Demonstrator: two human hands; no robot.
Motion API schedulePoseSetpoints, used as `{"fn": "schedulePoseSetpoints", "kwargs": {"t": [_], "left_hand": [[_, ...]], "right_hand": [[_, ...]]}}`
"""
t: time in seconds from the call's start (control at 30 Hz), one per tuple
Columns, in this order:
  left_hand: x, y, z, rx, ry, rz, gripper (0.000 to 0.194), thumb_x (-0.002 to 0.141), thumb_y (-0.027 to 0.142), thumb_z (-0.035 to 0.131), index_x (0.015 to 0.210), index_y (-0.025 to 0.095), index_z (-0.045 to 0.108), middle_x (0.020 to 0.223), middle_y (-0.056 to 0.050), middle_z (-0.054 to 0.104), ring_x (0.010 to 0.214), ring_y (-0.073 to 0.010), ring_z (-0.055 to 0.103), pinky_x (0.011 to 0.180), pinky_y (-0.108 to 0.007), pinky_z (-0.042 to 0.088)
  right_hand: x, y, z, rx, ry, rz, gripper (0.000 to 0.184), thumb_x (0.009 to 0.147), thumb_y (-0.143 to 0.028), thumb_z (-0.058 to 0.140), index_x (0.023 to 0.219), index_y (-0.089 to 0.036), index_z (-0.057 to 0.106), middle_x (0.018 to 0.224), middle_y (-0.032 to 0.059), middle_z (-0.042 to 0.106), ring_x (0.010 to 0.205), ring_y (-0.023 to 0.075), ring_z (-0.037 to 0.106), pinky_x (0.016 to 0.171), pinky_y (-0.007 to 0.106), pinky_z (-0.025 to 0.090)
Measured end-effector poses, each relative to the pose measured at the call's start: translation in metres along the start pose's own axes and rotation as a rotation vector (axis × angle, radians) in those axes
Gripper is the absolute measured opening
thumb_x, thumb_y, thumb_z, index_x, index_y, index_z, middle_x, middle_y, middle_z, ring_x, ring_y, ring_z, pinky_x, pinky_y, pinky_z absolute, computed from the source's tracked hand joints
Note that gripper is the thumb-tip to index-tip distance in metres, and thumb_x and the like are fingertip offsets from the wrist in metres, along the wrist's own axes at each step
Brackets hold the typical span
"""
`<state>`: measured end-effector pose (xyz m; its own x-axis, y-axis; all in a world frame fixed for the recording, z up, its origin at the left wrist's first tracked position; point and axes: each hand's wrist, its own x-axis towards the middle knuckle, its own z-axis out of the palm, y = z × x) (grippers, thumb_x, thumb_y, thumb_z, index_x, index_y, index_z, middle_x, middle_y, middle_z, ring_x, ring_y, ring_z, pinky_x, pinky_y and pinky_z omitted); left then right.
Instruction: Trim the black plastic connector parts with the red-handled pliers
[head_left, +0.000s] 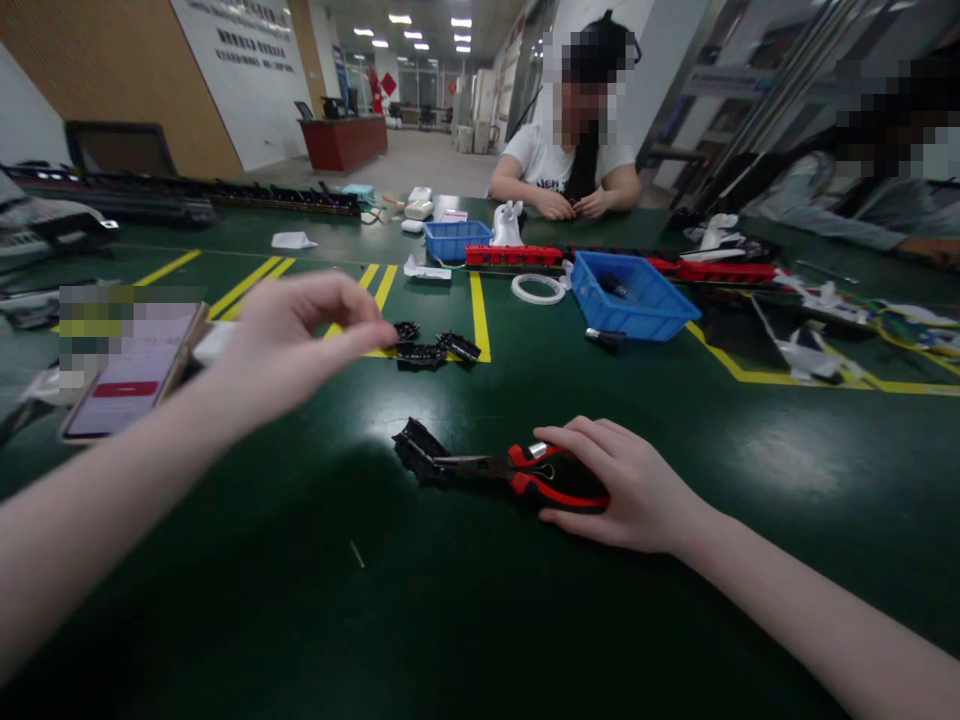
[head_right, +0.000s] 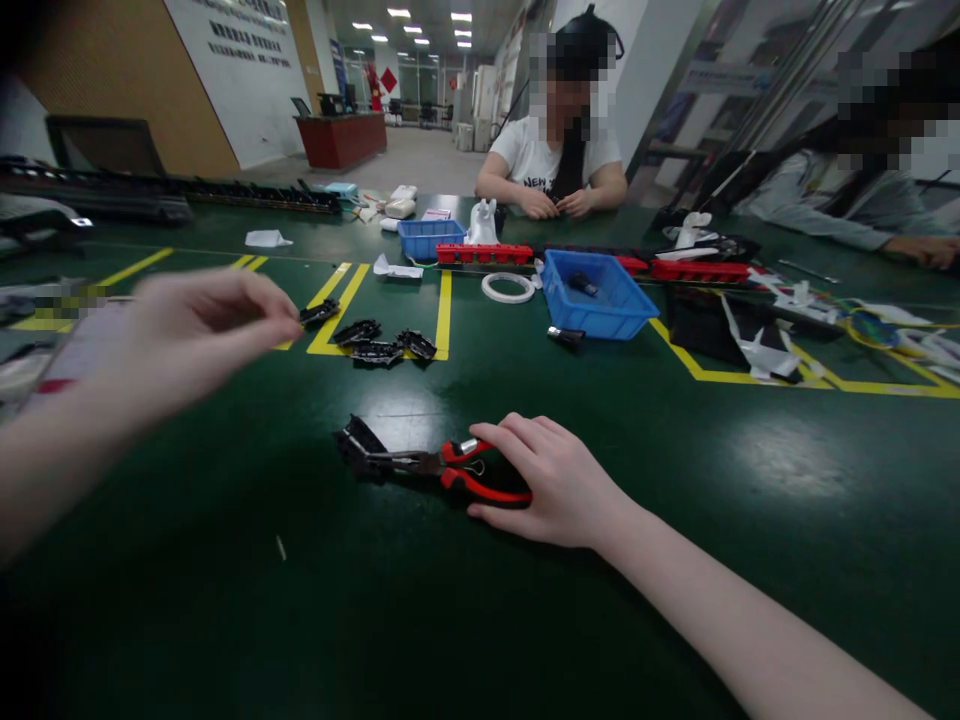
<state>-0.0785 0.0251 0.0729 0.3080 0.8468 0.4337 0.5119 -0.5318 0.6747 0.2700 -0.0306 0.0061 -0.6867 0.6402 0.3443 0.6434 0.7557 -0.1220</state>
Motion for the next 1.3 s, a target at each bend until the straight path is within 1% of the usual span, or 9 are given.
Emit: {"fn": "schedulePoseSetpoints", "kwargs": {"t": [0.1, 0.2, 0.3, 0.47, 0.6, 0.73, 0.9, 1.07, 1.3], "left_hand": [[-0.012, -0.016, 0.022, 0.032, -0.149, 0.003, 0.018, 0.092, 0.033, 0.065, 0.083, 0.017, 0.068, 0.08, 0.001, 0.067, 0.075, -0.0159, 0.062, 0.071, -0.029, 0.052], [-0.026, -0.029, 0.041, 0.0, -0.185, 0.037, 0.017, 0.096, 0.029, 0.058, 0.089, 0.018, 0.069, 0.089, -0.002, 0.069, 0.084, -0.0173, 0.064, 0.076, -0.03, 0.053], [-0.035, -0.031, 0.05, -0.001, -0.168, 0.063, 0.019, 0.1, 0.024, 0.051, 0.098, 0.018, 0.07, 0.097, -0.003, 0.07, 0.092, -0.0177, 0.065, 0.081, -0.03, 0.053], [-0.041, -0.025, 0.057, 0.158, -0.265, 0.155, 0.024, 0.103, 0.021, 0.044, 0.111, 0.017, 0.067, 0.109, -0.006, 0.067, 0.1, -0.0192, 0.062, 0.086, -0.035, 0.053], [-0.043, -0.025, 0.059, 0.282, -0.196, 0.295, 0.024, 0.101, 0.019, 0.047, 0.117, 0.017, 0.065, 0.112, -0.009, 0.065, 0.097, -0.0205, 0.061, 0.082, -0.038, 0.053], [-0.045, -0.028, 0.059, 0.34, -0.119, 0.407, 0.021, 0.098, 0.018, 0.051, 0.115, 0.017, 0.065, 0.099, -0.008, 0.063, 0.087, -0.0186, 0.061, 0.072, -0.033, 0.053], [-0.049, -0.024, 0.059, 0.371, -0.208, 0.556, 0.018, 0.097, 0.02, 0.055, 0.112, 0.014, 0.063, 0.09, -0.005, 0.064, 0.076, -0.0149, 0.06, 0.063, -0.027, 0.049], [-0.047, -0.019, 0.06, 0.417, -0.302, 0.495, 0.021, 0.097, 0.024, 0.056, 0.115, 0.016, 0.063, 0.1, -0.007, 0.067, 0.085, -0.0178, 0.062, 0.067, -0.03, 0.05], [-0.043, -0.021, 0.062, 0.301, -0.419, 0.424, 0.021, 0.098, 0.027, 0.056, 0.116, 0.019, 0.064, 0.118, -0.006, 0.067, 0.109, -0.0202, 0.061, 0.09, -0.034, 0.052]], "right_hand": [[-0.001, 0.002, 0.001, -0.005, 0.018, -0.01, 0.061, 0.083, -0.049, 0.067, 0.131, -0.017, 0.049, 0.108, 0.0127, 0.065, 0.089, 0.0237, 0.065, 0.076, 0.038, 0.054], [-0.003, 0.005, 0.004, 0.003, 0.045, -0.017, 0.061, 0.083, -0.049, 0.066, 0.132, -0.017, 0.048, 0.11, 0.013, 0.065, 0.091, 0.0242, 0.065, 0.077, 0.038, 0.054], [-0.006, 0.009, 0.007, 0.008, 0.062, -0.021, 0.062, 0.084, -0.048, 0.066, 0.135, -0.018, 0.048, 0.111, 0.0126, 0.066, 0.092, 0.0243, 0.065, 0.077, 0.037, 0.054], [-0.008, 0.013, 0.01, -0.018, 0.1, -0.037, 0.061, 0.082, -0.048, 0.067, 0.133, -0.019, 0.052, 0.108, 0.0114, 0.067, 0.092, 0.025, 0.065, 0.079, 0.038, 0.053], [-0.007, 0.013, 0.01, -0.054, 0.114, -0.061, 0.059, 0.082, -0.045, 0.067, 0.132, -0.017, 0.053, 0.108, 0.0113, 0.067, 0.093, 0.0244, 0.064, 0.08, 0.038, 0.052], [-0.005, 0.011, 0.009, -0.064, 0.123, -0.06, 0.055, 0.085, -0.044, 0.064, 0.131, -0.016, 0.053, 0.11, 0.012, 0.067, 0.095, 0.0247, 0.064, 0.084, 0.04, 0.051], [-0.005, 0.011, 0.008, -0.063, 0.116, -0.067, 0.055, 0.086, -0.044, 0.063, 0.132, -0.015, 0.052, 0.111, 0.0127, 0.067, 0.097, 0.025, 0.063, 0.084, 0.04, 0.051], [-0.009, 0.015, 0.008, -0.04, 0.074, -0.067, 0.061, 0.085, -0.044, 0.065, 0.136, -0.014, 0.05, 0.117, 0.0134, 0.067, 0.099, 0.0254, 0.065, 0.085, 0.041, 0.051], [-0.015, 0.016, 0.006, -0.008, 0.003, 0.028, 0.066, 0.087, -0.046, 0.061, 0.144, -0.018, 0.044, 0.126, 0.0141, 0.064, 0.107, 0.0278, 0.063, 0.085, 0.041, 0.054]]}}
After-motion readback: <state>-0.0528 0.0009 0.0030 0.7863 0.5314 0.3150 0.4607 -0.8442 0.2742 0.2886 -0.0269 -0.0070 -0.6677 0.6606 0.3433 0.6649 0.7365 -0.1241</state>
